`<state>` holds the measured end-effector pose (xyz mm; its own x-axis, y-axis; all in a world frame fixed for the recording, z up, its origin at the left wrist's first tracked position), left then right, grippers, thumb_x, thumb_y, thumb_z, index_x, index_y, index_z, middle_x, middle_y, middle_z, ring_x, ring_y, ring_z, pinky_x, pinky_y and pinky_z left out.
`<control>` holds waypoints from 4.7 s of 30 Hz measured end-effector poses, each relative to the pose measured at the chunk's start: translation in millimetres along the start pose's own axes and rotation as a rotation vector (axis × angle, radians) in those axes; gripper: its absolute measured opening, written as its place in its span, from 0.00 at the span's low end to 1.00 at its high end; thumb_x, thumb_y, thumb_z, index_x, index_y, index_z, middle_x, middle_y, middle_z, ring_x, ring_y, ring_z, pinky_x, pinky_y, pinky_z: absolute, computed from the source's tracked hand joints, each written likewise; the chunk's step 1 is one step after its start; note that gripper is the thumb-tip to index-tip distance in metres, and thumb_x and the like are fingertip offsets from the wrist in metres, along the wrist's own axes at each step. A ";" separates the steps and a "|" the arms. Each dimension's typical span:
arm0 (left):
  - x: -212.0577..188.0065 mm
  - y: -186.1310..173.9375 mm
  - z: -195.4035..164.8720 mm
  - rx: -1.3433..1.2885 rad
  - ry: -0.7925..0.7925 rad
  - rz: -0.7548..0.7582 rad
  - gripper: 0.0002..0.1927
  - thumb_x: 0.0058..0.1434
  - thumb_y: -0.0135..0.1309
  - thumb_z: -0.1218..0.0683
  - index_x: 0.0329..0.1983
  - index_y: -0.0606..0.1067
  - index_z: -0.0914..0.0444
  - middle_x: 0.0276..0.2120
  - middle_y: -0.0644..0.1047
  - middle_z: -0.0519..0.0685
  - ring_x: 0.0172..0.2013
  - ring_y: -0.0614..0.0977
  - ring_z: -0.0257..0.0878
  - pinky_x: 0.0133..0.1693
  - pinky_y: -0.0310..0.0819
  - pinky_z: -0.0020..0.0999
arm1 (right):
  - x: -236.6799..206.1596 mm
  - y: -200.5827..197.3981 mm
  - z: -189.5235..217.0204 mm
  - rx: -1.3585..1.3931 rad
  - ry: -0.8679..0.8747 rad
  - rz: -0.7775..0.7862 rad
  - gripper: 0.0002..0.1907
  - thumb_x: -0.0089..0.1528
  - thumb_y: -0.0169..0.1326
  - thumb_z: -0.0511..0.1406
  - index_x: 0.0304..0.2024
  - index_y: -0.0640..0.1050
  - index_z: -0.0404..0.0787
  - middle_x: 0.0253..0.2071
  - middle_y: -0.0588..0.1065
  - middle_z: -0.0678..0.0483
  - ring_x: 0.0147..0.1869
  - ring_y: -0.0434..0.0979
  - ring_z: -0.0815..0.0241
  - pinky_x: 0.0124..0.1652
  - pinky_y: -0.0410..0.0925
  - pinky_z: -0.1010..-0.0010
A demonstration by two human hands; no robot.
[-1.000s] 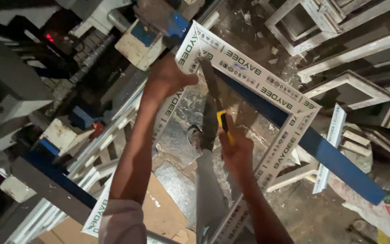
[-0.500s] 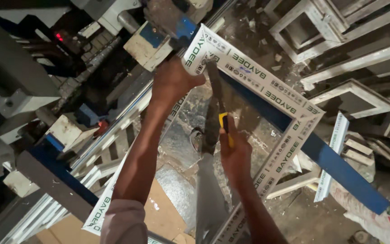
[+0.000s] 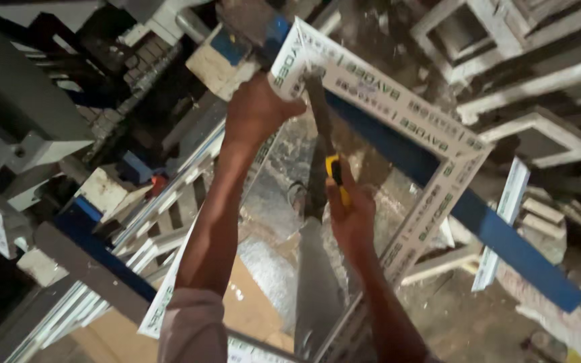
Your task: The person holds a white uPVC window frame on a work table and files its cut edges with a hand file, working along the frame members. They reposition and flip the frame to file different edges and sides, then lift and turn the frame to reach other corners.
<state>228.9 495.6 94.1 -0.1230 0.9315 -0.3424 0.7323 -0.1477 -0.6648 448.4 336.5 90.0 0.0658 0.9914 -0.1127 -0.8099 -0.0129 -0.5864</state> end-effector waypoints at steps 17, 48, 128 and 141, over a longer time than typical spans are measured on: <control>-41.9 97.5 -33.3 0.212 0.332 0.266 0.34 0.45 0.67 0.30 0.33 0.82 0.65 0.26 0.81 0.57 0.32 0.85 0.55 0.40 0.79 0.50 | -47.6 -114.0 -112.7 -0.067 -0.018 -0.148 0.24 0.67 0.57 0.40 0.64 0.75 0.37 0.34 0.76 0.54 0.33 0.73 0.67 0.33 0.68 0.75; -11.0 30.5 51.3 0.162 0.079 0.246 0.37 0.45 0.65 0.30 0.26 0.79 0.71 0.30 0.81 0.66 0.33 0.84 0.58 0.42 0.76 0.52 | -38.0 -72.5 -68.4 0.581 0.315 -0.146 0.28 0.63 0.58 0.33 0.67 0.73 0.38 0.27 0.71 0.59 0.21 0.62 0.73 0.19 0.57 0.77; -23.4 41.1 15.3 0.054 -0.007 0.367 0.31 0.40 0.70 0.37 0.40 0.82 0.62 0.35 0.84 0.53 0.35 0.88 0.47 0.42 0.81 0.42 | -62.1 -62.9 -42.9 0.301 0.407 -0.056 0.29 0.63 0.59 0.33 0.67 0.73 0.39 0.27 0.74 0.59 0.24 0.66 0.73 0.23 0.61 0.79; 15.2 22.8 -1.6 0.041 0.129 0.172 0.29 0.47 0.67 0.33 0.47 0.83 0.53 0.42 0.84 0.52 0.44 0.86 0.48 0.48 0.78 0.43 | -28.1 -25.8 -31.0 0.429 0.394 -0.001 0.26 0.65 0.57 0.34 0.66 0.74 0.41 0.25 0.72 0.60 0.22 0.64 0.74 0.21 0.59 0.80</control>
<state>244.8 506.9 74.7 0.0900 0.9259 -0.3668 0.7069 -0.3189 -0.6313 485.5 305.0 83.4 0.2123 0.8674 -0.4501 -0.9680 0.1237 -0.2183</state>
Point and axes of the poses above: each hand's wrist, its own x-axis towards the middle knuckle, its own y-axis out of the palm, z = x × y, the point moved 4 cm from there along x, towards the middle knuckle
